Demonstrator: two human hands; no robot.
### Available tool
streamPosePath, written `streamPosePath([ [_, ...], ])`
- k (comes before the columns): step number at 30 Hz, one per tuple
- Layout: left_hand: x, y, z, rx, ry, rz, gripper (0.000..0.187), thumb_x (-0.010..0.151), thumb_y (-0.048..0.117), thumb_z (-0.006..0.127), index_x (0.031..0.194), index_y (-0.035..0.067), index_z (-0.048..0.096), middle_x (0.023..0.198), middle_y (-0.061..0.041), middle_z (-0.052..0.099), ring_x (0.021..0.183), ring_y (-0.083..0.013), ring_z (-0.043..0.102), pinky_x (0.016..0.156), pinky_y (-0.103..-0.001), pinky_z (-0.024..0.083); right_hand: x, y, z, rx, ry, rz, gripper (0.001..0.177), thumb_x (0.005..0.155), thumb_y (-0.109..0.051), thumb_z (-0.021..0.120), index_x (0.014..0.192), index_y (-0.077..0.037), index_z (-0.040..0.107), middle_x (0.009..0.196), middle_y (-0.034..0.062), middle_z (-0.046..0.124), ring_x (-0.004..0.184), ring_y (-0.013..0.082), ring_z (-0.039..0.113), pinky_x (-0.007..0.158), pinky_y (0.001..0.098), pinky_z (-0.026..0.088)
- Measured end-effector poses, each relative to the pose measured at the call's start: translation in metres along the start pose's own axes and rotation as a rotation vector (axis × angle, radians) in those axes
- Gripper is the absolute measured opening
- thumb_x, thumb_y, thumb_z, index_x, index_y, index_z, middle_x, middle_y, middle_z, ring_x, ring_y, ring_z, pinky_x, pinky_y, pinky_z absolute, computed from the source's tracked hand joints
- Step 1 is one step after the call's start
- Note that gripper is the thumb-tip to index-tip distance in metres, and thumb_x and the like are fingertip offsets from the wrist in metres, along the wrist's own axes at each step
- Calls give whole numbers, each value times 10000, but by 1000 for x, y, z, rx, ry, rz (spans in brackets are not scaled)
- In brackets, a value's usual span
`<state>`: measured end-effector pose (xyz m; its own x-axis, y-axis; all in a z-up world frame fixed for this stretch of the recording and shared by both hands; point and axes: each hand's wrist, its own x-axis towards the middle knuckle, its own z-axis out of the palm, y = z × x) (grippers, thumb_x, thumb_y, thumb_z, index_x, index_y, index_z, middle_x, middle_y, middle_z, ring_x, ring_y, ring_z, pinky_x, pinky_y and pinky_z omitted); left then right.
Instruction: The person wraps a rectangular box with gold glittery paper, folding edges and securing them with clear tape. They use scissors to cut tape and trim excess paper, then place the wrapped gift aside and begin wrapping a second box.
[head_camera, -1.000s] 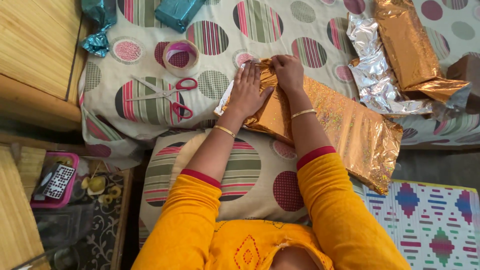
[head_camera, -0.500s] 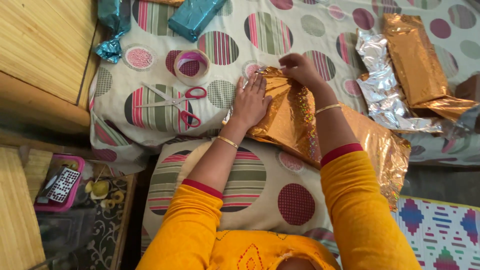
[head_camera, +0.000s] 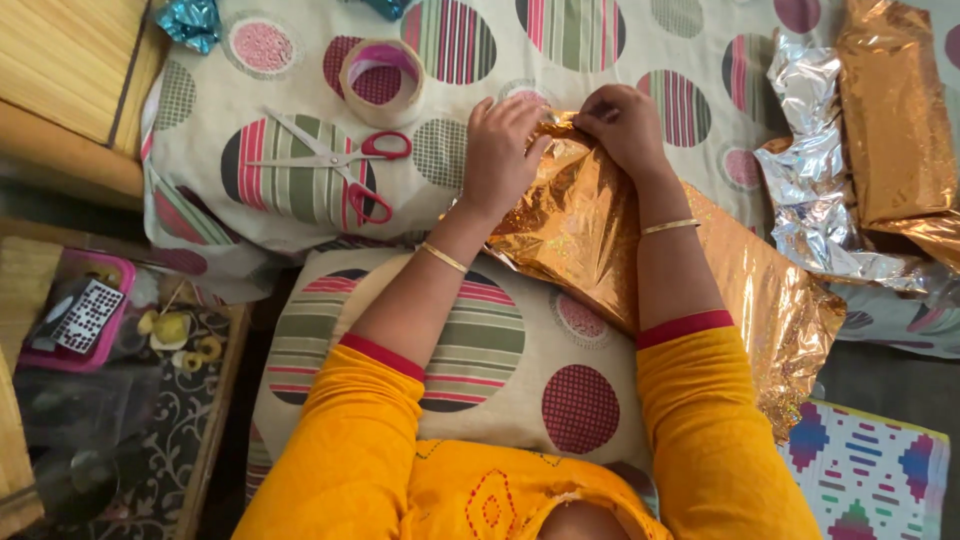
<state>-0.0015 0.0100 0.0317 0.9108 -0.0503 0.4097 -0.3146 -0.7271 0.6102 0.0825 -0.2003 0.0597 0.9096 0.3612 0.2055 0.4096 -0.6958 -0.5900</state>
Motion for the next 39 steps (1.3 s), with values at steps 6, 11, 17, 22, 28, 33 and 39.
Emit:
streamPosePath([
  [6,3,7,2,103,-4,-95,869,742,408,890,1391,-13,494,1331,-165,586,1298,-332,479,1064,-519,360,-4,-4,-4,88,42,-84,211,777,-118,929,890,-54,763,908,86,710,832,198,690,750,341,553],
  [11,5,-3,16,180,26,-135,748,779,298,867,1362,-12,515,1374,-156,563,1328,-316,465,1084,-481,360,-7,-4,-7,40,85,-221,195,780,-93,927,914,-71,787,946,58,737,958,241,675,858,374,528],
  [17,6,-17,34,196,83,-119,693,768,184,858,1342,-4,518,1364,-150,560,1340,-310,459,1101,-468,357,-8,-4,-13,28,-10,-313,261,758,-97,936,968,-80,781,981,51,747,993,260,656,912,400,512],
  [22,2,-22,37,159,107,-95,655,776,132,838,1342,13,530,1347,-148,563,1312,-319,459,1072,-473,352,-9,-9,-14,25,-97,-199,340,707,-105,942,978,-86,737,930,45,695,937,237,618,841,374,515],
  [28,0,-23,35,4,192,-50,535,854,-33,739,1289,277,707,1285,72,704,1228,-161,566,1086,-392,370,-8,-8,-12,27,-156,-259,199,742,34,831,856,-109,753,898,-3,709,941,205,608,819,337,524],
  [33,-1,-15,16,-81,168,124,325,827,14,789,1033,264,786,1110,83,727,1131,-183,572,1025,-423,361,-10,-8,-12,59,-166,-279,185,745,52,810,826,-104,750,894,-4,701,952,200,602,810,327,522],
  [39,1,-4,4,-102,157,182,288,777,29,805,1012,193,785,1051,12,698,1112,-235,548,993,-443,346,-9,-11,-11,-9,-137,-324,157,745,19,829,803,-101,747,861,11,701,910,210,610,789,340,515],
])
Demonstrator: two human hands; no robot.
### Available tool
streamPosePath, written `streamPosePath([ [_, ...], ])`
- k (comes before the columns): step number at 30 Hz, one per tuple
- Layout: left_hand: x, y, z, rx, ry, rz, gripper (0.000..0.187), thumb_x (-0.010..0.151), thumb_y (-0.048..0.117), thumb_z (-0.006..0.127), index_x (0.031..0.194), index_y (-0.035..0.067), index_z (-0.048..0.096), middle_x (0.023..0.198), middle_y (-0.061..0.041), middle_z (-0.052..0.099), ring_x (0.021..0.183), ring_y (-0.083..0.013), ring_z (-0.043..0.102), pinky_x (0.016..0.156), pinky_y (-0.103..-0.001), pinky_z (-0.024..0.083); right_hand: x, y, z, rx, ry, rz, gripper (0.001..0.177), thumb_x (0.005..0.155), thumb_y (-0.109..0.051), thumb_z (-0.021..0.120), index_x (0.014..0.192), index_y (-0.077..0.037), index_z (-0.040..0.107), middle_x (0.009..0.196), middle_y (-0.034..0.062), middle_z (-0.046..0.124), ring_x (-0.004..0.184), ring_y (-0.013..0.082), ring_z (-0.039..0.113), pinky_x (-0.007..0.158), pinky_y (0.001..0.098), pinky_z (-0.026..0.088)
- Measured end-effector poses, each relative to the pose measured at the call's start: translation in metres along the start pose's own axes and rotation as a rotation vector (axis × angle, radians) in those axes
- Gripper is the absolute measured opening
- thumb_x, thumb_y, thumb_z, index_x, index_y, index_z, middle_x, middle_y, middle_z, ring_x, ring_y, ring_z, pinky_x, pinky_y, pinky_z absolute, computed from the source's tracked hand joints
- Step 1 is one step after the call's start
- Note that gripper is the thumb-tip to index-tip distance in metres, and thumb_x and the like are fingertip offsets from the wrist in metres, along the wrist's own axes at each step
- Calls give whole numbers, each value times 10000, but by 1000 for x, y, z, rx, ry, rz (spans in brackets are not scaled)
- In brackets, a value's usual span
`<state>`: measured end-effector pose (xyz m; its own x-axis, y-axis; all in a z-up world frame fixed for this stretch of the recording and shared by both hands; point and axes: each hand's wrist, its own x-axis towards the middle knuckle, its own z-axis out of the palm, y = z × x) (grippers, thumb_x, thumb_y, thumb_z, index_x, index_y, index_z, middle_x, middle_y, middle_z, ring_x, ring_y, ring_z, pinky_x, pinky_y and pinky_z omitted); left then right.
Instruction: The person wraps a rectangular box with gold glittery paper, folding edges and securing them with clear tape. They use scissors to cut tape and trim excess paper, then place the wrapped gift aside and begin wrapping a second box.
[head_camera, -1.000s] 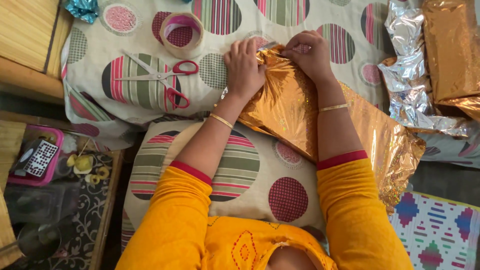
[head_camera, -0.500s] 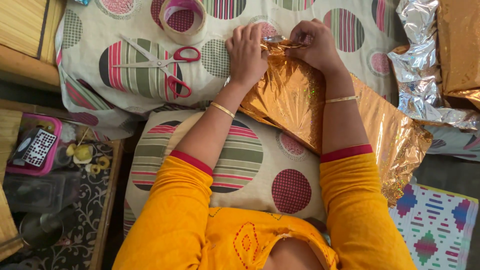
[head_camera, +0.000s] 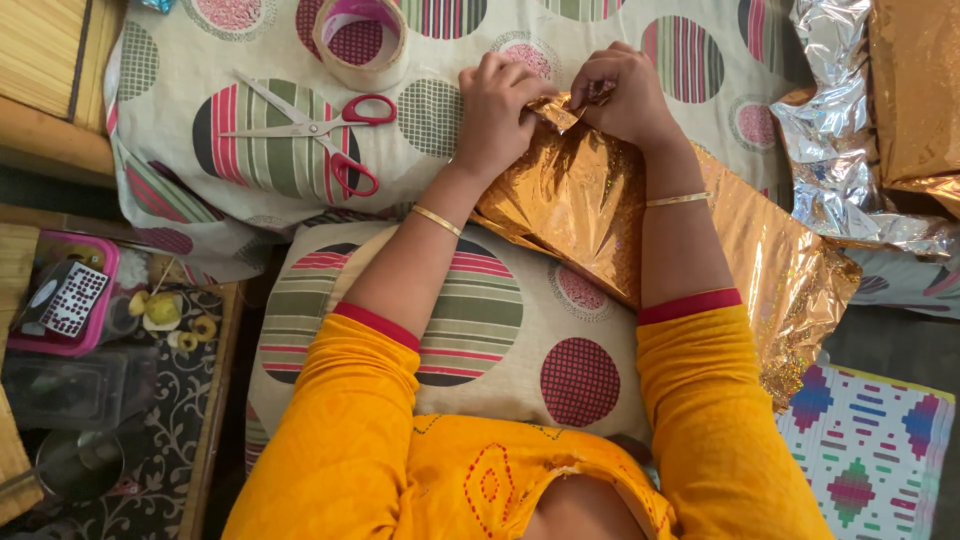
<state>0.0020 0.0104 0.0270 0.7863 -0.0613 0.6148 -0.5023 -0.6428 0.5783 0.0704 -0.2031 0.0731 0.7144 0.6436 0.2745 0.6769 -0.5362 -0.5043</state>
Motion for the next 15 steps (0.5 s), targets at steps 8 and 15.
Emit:
streamPosePath([
  [8,-2,-7,-13,181,-100,121,241,885,22,747,963,229,844,1094,-24,710,1156,-249,550,1053,-491,327,-5,4,-7,198,-51,47,162,737,-101,642,819,-109,781,924,13,705,1024,232,556,948,359,484],
  [15,4,6,-30,373,-109,167,152,826,152,748,888,258,839,1165,-178,693,1234,-359,502,1058,-604,304,-3,-7,-3,-115,-59,-17,179,740,-236,901,778,-126,765,924,-8,700,999,220,588,974,422,413],
])
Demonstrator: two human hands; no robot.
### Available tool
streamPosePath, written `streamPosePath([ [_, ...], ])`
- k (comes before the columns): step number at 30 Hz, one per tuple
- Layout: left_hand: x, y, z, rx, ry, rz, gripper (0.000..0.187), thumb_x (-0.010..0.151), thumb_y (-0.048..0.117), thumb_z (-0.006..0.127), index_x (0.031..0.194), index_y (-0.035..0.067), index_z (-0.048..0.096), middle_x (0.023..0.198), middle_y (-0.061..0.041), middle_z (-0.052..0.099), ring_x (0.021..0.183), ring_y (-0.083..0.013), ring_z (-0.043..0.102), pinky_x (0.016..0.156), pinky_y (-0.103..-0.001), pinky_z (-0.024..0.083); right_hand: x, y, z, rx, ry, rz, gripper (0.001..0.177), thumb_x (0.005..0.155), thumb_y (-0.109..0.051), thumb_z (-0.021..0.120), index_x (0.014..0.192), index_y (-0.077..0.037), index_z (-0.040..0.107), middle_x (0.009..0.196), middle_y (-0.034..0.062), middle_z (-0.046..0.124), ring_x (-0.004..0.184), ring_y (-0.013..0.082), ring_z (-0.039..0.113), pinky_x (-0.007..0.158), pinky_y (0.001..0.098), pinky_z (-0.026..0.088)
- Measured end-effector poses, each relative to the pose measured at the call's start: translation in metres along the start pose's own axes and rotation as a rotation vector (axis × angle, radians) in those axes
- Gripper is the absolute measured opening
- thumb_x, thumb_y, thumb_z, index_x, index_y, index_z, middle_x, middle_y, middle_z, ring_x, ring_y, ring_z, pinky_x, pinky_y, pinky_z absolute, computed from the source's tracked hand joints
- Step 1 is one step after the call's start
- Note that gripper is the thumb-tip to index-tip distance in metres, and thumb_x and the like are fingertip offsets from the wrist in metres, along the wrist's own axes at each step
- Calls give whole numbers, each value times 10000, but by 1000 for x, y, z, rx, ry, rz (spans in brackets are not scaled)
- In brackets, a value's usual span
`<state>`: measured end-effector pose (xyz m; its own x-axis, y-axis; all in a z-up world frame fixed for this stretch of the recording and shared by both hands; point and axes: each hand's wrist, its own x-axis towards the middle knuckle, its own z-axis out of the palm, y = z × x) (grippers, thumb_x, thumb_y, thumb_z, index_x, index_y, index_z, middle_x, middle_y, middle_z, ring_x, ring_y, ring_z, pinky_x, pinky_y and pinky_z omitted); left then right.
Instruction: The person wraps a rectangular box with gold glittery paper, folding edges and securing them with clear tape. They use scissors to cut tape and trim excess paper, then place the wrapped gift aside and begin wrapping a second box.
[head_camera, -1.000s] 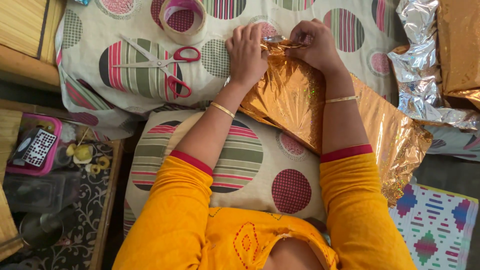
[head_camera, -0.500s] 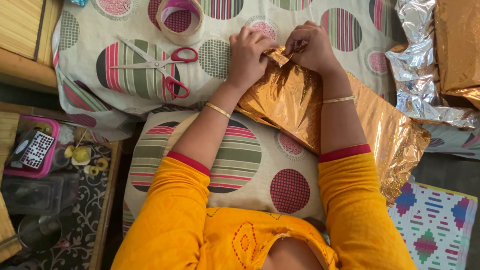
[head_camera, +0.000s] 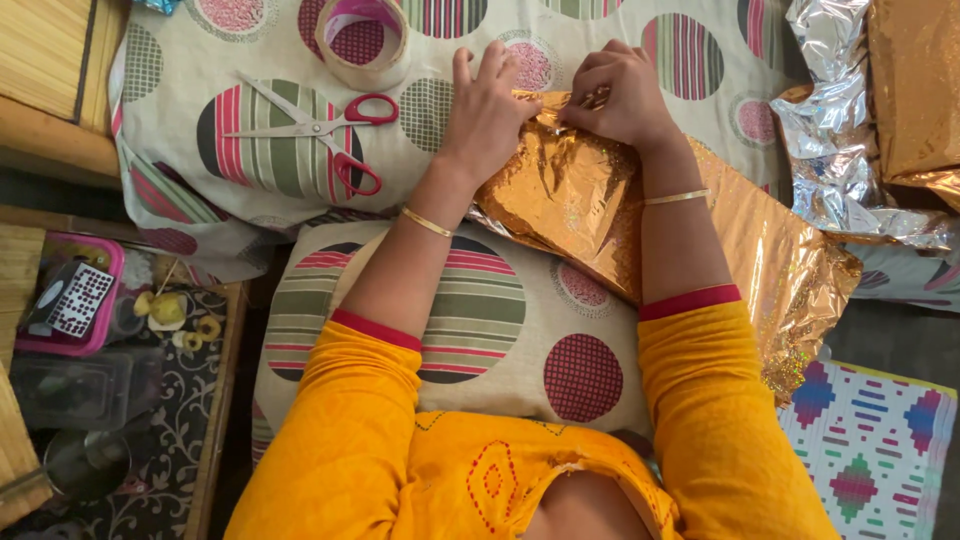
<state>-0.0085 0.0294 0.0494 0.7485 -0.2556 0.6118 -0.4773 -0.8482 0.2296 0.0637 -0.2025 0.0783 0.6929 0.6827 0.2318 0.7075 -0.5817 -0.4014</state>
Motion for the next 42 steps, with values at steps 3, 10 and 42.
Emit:
streamPosePath([
  [3,5,3,-21,20,-19,-72,198,789,52,740,856,212,836,1248,-146,695,1246,-320,526,1046,-532,361,2,-8,-1,-30,-14,5,159,714,-222,910,800,-159,792,912,-26,700,1001,226,591,1007,437,399],
  [10,-16,17,-87,-271,-56,-499,432,994,401,701,774,31,676,705,-110,672,641,-259,658,609,-401,502,3,-12,-4,10,-26,45,153,715,-223,912,801,-170,797,890,-31,703,1011,216,590,994,396,407],
  [42,-82,95,-4,-908,260,-968,236,814,8,741,929,27,537,729,-50,629,630,-112,599,596,-304,513,5,-27,-2,15,-97,-132,284,811,-64,797,969,-296,840,1035,-65,729,1025,208,648,1026,385,464],
])
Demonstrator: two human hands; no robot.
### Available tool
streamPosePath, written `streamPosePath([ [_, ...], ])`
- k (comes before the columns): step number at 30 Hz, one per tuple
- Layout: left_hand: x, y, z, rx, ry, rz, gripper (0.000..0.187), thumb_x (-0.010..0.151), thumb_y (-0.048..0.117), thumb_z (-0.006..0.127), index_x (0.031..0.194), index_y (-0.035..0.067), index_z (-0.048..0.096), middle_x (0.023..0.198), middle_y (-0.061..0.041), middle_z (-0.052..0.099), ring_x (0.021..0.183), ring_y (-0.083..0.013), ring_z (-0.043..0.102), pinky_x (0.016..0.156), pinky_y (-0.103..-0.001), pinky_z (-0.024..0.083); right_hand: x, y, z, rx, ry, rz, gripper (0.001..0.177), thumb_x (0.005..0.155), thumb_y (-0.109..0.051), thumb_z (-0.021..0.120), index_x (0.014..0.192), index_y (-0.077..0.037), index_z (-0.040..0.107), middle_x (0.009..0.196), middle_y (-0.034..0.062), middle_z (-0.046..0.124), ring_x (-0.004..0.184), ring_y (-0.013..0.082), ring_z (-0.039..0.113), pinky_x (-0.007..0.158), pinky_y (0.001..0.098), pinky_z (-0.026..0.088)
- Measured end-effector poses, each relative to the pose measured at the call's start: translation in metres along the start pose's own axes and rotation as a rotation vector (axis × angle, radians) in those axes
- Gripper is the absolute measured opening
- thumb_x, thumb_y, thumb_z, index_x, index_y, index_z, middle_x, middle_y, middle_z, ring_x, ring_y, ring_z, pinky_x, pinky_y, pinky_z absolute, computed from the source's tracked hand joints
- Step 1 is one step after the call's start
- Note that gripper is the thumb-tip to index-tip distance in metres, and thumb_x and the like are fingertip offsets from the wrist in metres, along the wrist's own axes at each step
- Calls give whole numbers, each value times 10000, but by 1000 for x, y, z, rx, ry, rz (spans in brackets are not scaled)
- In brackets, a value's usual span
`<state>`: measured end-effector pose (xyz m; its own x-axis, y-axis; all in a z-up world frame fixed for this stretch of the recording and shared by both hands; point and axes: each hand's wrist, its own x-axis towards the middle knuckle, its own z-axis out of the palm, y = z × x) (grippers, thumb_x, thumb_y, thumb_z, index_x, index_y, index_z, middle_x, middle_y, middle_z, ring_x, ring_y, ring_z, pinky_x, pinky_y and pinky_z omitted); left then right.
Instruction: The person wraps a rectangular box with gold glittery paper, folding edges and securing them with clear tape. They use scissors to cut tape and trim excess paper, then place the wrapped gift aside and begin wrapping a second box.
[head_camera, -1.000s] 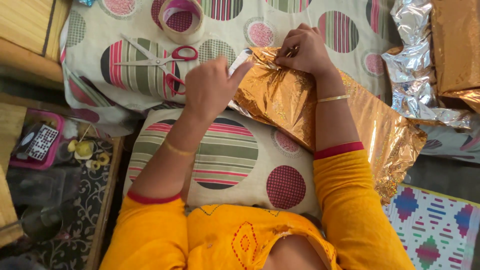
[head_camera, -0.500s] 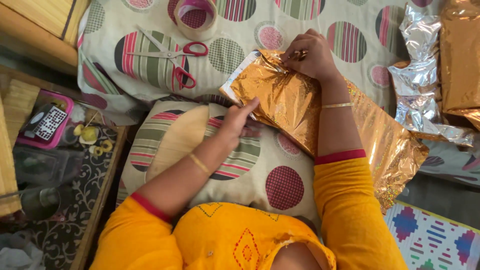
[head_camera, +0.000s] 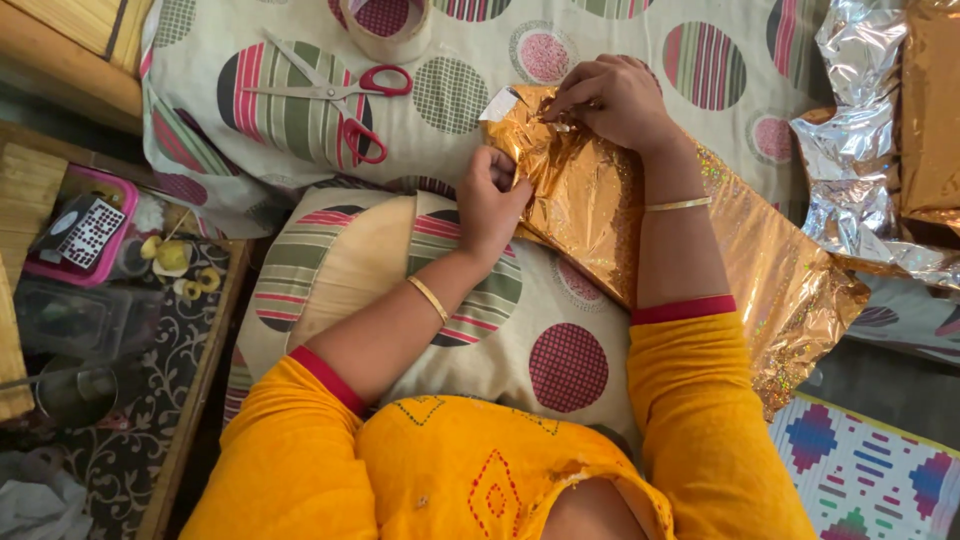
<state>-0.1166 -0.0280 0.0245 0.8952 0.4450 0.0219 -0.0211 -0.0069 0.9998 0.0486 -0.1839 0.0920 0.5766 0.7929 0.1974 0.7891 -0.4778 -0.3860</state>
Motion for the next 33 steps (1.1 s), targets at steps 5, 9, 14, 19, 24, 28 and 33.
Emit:
streamPosePath([
  [5,-6,8,1,91,-51,169,243,842,14,741,983,35,545,715,-47,620,600,-144,603,589,-314,499,0,5,3,9,-12,11,327,783,-38,773,972,-297,840,1039,-66,738,1010,198,660,1014,371,483],
  [9,-8,9,-3,154,58,166,316,859,93,776,1003,20,505,815,-82,630,680,-224,657,639,-360,540,-1,5,3,27,-3,2,370,757,-24,748,993,-293,844,1042,-58,743,1000,204,666,985,359,508],
  [14,-2,0,-3,238,149,46,445,781,137,827,1020,7,475,880,-162,651,798,-367,673,708,-466,536,2,-5,-4,108,10,24,183,805,-207,848,981,-253,825,1017,-52,735,944,206,669,937,351,510],
  [19,1,-10,2,255,154,210,395,753,24,761,1048,27,499,897,-158,672,834,-381,691,731,-457,548,1,-21,-9,13,33,5,293,701,-353,933,890,-183,787,924,-22,725,923,232,680,950,411,483],
  [24,7,-9,18,229,97,150,347,788,-20,732,1003,45,468,811,-106,629,726,-294,681,665,-406,537,5,-23,-4,-58,7,110,429,620,-356,944,885,-115,708,845,23,699,876,267,669,893,444,478],
  [28,11,-2,29,175,20,146,393,758,29,771,1000,52,462,821,-75,610,698,-234,655,648,-384,538,3,-12,-2,64,31,14,230,762,-265,859,915,-135,747,922,27,725,919,247,683,853,397,522],
  [33,5,0,33,39,-75,146,322,866,116,739,1058,25,498,890,-96,570,733,-220,592,696,-364,529,6,-5,2,133,42,65,133,1019,-229,707,1038,-158,817,912,32,767,875,233,691,856,387,535],
])
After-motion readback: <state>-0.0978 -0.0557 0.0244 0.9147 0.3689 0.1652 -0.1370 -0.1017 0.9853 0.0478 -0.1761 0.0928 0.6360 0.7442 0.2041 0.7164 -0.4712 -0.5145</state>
